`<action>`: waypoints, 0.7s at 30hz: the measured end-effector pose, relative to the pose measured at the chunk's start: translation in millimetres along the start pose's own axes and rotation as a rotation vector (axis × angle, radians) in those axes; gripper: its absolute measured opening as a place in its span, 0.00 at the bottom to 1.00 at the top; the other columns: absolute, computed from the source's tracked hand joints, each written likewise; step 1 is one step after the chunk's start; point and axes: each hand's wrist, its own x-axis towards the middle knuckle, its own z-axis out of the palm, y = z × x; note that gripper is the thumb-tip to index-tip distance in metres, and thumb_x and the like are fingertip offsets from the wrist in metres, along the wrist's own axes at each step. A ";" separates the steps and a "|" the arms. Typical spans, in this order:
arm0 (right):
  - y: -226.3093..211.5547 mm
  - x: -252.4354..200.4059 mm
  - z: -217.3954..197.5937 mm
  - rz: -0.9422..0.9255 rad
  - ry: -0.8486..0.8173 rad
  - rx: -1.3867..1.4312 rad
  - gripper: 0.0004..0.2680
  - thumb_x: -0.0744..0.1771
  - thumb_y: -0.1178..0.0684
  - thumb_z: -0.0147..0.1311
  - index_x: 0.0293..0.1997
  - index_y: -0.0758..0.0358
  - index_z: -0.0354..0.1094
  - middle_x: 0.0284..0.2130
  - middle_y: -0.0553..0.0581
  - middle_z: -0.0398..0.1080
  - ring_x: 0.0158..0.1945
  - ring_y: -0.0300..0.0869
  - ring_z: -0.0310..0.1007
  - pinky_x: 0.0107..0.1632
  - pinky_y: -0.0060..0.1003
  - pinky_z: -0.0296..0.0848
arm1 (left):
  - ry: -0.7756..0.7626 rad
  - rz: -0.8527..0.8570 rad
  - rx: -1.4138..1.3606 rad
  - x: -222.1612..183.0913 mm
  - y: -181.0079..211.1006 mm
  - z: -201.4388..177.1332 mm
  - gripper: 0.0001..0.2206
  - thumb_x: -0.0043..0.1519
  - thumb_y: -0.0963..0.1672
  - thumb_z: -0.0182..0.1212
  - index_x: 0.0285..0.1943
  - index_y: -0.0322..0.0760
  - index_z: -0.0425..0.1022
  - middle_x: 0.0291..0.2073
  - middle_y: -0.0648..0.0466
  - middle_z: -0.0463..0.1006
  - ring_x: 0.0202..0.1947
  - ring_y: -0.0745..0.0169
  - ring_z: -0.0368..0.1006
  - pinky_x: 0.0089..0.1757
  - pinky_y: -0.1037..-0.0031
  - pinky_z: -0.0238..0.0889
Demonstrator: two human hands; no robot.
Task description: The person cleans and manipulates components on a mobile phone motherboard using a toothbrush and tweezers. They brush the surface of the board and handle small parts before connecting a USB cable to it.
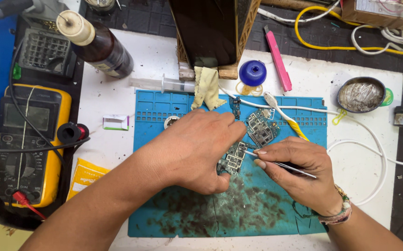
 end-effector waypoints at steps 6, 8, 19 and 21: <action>-1.1 -0.1 -0.6 0.003 0.001 0.015 0.09 0.61 0.63 0.63 0.43 0.64 0.78 0.34 0.53 0.81 0.37 0.37 0.80 0.40 0.30 0.76 | -0.006 -0.010 -0.002 -0.1 1.6 -1.0 0.27 0.41 0.49 0.70 0.45 0.31 0.69 0.38 0.44 0.72 0.42 0.41 0.71 0.42 0.54 0.64; -1.2 0.7 -1.0 -0.002 -0.003 0.013 0.09 0.61 0.63 0.63 0.43 0.64 0.78 0.34 0.53 0.81 0.37 0.37 0.80 0.41 0.30 0.76 | -0.011 -0.018 -0.001 -0.3 2.2 -1.0 0.27 0.41 0.49 0.70 0.45 0.32 0.69 0.38 0.44 0.72 0.42 0.41 0.71 0.42 0.54 0.64; 0.1 -1.1 -0.4 0.015 0.004 0.034 0.09 0.61 0.64 0.62 0.43 0.64 0.78 0.34 0.53 0.81 0.37 0.37 0.80 0.40 0.29 0.76 | -0.001 -0.010 0.001 -0.3 1.5 1.0 0.26 0.41 0.50 0.70 0.45 0.32 0.69 0.38 0.44 0.72 0.42 0.40 0.71 0.42 0.54 0.64; 0.1 -0.1 0.3 0.011 0.009 0.035 0.09 0.61 0.64 0.63 0.43 0.64 0.78 0.34 0.54 0.81 0.37 0.37 0.79 0.40 0.30 0.76 | -0.001 -0.013 0.002 0.0 2.1 -0.1 0.26 0.41 0.50 0.70 0.45 0.32 0.69 0.38 0.43 0.72 0.42 0.40 0.71 0.42 0.54 0.64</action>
